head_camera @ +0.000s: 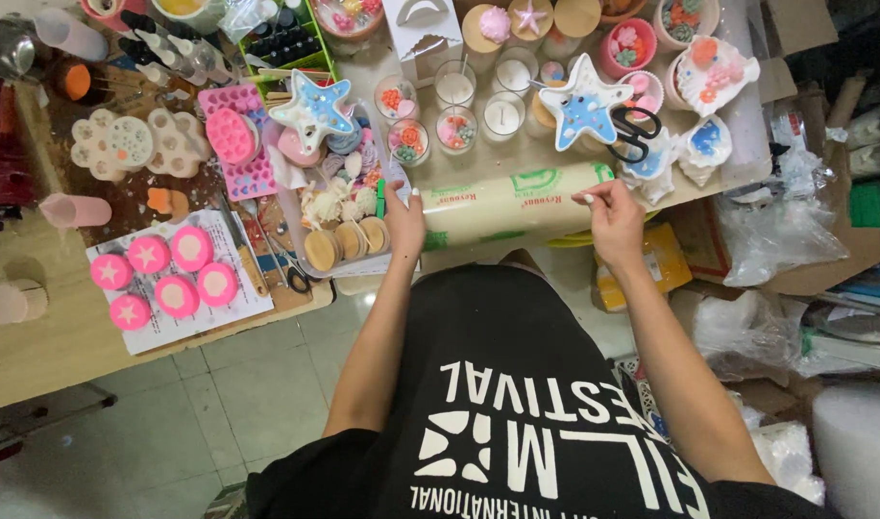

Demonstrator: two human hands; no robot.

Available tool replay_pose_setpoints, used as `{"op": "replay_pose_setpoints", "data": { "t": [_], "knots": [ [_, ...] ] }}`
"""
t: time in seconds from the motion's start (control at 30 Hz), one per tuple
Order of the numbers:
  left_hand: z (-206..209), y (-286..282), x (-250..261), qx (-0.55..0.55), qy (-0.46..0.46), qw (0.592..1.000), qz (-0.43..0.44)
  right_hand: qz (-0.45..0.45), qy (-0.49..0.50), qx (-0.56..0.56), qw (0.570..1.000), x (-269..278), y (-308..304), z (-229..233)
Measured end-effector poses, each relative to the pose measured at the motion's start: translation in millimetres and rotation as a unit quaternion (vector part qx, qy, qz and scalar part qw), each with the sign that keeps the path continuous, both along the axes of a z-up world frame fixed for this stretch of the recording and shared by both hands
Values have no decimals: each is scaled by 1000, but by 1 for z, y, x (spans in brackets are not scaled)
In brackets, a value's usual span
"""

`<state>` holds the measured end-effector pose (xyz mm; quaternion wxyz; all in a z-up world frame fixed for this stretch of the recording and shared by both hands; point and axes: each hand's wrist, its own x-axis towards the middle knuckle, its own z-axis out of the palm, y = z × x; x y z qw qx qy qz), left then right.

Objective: Wrap a star-shaped candle in plastic film and seal it using a heat gun.

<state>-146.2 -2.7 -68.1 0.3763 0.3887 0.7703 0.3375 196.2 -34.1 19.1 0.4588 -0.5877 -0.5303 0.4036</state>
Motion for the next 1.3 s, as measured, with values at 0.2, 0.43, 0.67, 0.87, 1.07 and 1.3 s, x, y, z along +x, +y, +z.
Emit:
{"op": "replay_pose_setpoints", "data": {
  "t": [0.2, 0.43, 0.67, 0.87, 1.07, 1.3],
  "knots": [
    [-46, -4, -13, -63, 55, 996, 9, 39, -50, -50, 997, -2, -14, 46],
    [68, -3, 16, -21, 323, 934, -149, 33, -72, -30, 996, 1, -21, 57],
    [22, 18, 52, 235, 141, 858, -434, 27, -40, -29, 998, 6, -17, 49],
    [46, 17, 51, 284, 167, 814, -478, 4, -23, -40, 999, 11, -16, 47],
    [62, 16, 35, 318, 162, 774, -523, 0, 18, -38, 999, 25, -23, 31],
    [64, 16, -7, 311, 177, 791, -496, 11, 56, -46, 997, 31, -26, 24]
  ]
}}
